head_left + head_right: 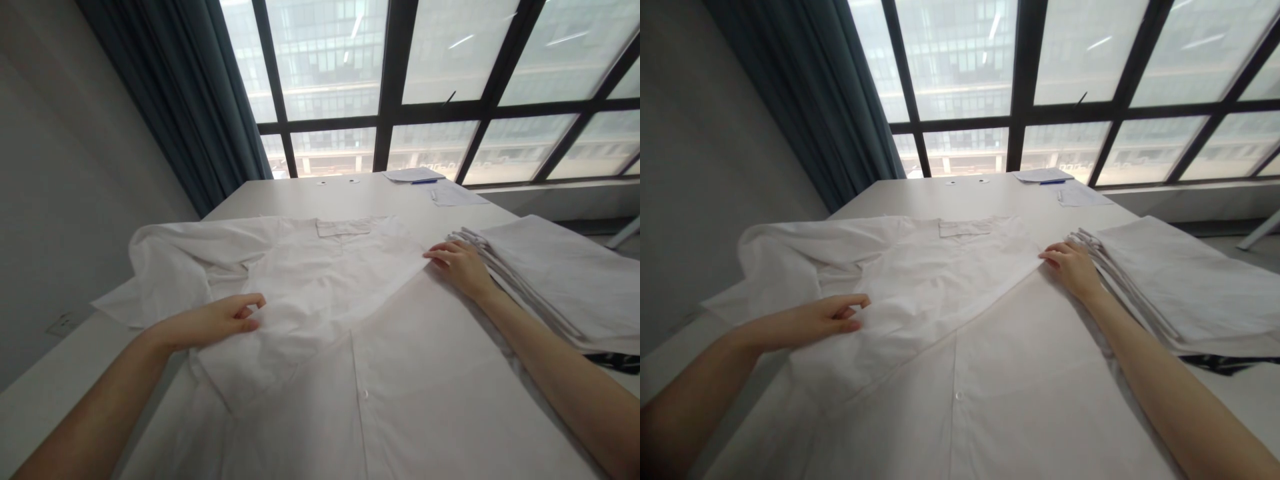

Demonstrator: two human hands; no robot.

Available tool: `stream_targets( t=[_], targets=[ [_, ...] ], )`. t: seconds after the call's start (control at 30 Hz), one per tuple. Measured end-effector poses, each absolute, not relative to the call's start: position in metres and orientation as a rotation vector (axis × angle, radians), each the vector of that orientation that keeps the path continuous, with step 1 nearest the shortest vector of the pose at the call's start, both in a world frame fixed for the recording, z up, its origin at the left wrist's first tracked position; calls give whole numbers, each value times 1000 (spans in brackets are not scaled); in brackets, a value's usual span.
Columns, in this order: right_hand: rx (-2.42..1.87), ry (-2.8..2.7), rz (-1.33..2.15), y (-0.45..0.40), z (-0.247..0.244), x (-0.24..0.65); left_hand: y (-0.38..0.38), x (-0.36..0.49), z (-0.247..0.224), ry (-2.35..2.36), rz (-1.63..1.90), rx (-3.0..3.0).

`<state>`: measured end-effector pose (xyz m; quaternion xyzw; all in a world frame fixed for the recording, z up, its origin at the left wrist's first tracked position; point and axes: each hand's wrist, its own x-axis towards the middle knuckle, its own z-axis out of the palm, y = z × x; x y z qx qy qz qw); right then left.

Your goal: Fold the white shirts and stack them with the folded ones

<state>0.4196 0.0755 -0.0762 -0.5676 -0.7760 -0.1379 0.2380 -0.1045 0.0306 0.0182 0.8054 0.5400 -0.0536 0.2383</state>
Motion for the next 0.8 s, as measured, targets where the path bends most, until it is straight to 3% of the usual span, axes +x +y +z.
stream_targets(
  t=[0.2,0.37,0.57,0.8],
  targets=[
    [-1581,-2053,-432,78,-83,427,28,-95,14,1508,-168,2133],
    [-1532,-2151,-378,78,-84,423,3,-56,9,1604,94,2415],
    [-1345,-2369,-273,71,-74,404,-41,0,-5,1364,-181,2689],
    [-1332,-2334,-233,72,-76,404,-44,6,-7,1427,-398,2766]
  ],
)
